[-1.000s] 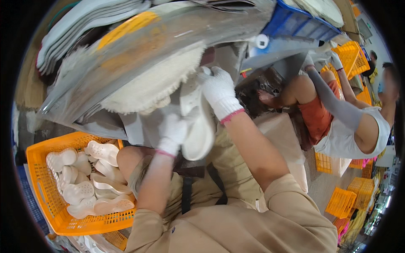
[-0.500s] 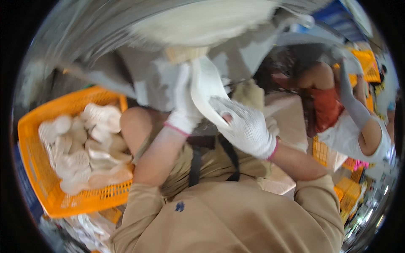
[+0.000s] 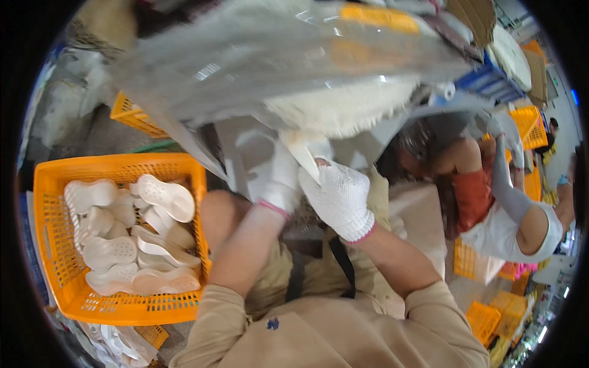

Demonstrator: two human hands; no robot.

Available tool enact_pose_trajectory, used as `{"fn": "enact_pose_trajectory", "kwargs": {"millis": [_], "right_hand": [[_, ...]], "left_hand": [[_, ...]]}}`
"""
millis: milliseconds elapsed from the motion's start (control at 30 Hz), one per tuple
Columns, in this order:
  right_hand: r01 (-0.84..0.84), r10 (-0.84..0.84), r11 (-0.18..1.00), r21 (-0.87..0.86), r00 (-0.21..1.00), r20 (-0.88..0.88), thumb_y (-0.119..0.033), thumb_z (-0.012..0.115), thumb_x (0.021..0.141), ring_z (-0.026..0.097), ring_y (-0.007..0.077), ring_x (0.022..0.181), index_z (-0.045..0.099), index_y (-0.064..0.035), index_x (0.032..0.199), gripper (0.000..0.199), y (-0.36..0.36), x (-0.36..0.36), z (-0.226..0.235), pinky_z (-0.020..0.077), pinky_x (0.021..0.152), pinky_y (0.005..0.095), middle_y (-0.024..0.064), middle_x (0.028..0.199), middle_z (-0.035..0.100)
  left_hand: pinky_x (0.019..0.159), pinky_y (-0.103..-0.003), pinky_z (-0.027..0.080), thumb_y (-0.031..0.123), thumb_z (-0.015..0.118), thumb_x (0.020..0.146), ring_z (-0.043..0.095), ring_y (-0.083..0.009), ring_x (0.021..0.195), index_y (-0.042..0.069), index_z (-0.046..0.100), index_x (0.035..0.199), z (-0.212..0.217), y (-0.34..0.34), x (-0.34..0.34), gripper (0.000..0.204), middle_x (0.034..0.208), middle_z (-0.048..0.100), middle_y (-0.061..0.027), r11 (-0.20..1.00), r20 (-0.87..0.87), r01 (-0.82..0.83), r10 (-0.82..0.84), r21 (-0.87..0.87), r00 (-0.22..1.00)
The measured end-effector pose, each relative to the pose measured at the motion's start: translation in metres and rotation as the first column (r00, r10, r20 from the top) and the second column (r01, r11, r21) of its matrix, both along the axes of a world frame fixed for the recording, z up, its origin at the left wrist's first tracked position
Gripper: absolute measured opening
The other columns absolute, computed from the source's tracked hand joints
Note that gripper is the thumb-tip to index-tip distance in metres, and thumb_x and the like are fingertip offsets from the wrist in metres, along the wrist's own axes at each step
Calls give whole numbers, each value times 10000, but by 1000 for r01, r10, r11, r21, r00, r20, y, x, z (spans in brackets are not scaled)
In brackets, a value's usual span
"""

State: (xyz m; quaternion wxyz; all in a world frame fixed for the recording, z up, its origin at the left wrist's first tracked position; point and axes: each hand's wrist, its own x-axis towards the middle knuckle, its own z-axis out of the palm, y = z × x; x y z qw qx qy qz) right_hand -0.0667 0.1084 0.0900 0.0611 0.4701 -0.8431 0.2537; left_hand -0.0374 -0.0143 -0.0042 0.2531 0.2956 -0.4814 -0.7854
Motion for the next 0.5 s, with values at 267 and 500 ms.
{"fn": "enact_pose_trajectory", "kwargs": {"millis": [267,500], "right_hand": [[-113,64,993,17,667,742,-441,741,948,736,402,954,758,-15,1099,452,3,-8,38,576,858,434,238,958,747],[-468,420,881,-62,716,557,-314,775,851,701,429,1075,727,-75,1206,431,-33,-17,41,576,937,482,195,1195,731]], "left_hand": [[751,-499,625,489,472,1080,728,-372,826,19,641,1222,-4,-9,-10,519,975,718,-186,738,-71,105,-78,667,994],[711,-405,598,429,496,1123,692,-282,816,49,640,1187,-6,-27,-24,411,1020,706,-118,972,7,22,-21,-235,1000]]}}
